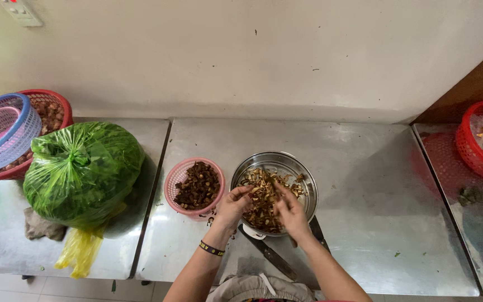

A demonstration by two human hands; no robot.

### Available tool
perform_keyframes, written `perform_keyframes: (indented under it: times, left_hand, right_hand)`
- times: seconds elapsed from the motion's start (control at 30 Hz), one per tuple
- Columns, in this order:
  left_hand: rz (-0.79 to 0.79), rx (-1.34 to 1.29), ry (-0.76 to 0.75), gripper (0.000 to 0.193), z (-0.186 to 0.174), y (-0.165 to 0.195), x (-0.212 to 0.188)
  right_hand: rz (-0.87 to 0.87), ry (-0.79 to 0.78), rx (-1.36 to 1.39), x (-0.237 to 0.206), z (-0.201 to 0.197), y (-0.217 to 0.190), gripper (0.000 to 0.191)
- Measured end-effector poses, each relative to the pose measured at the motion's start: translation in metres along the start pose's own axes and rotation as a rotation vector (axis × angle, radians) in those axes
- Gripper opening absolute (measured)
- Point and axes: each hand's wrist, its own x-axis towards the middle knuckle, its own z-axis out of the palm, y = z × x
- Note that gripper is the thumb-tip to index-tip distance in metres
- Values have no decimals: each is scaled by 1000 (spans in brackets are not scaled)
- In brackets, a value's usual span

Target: The person peels the outer layer of small brown mushrooms by hand, placing the peeled pieces into a metal bowl and the discarded skins into a pink basket. The task is performed continuously over a stainless steel countertop.

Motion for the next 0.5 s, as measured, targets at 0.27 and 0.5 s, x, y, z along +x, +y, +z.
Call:
perform_keyframes:
  times: [0.27,0.5]
  left_hand:
    - [74,65,-81,11,10,-6,2]
    - [124,75,-54,8,6,-15,6]
  right_hand:
    - [-731,-80,-371,-14,17,-4,55]
    - [68,-19,-94,15,5,10,53]
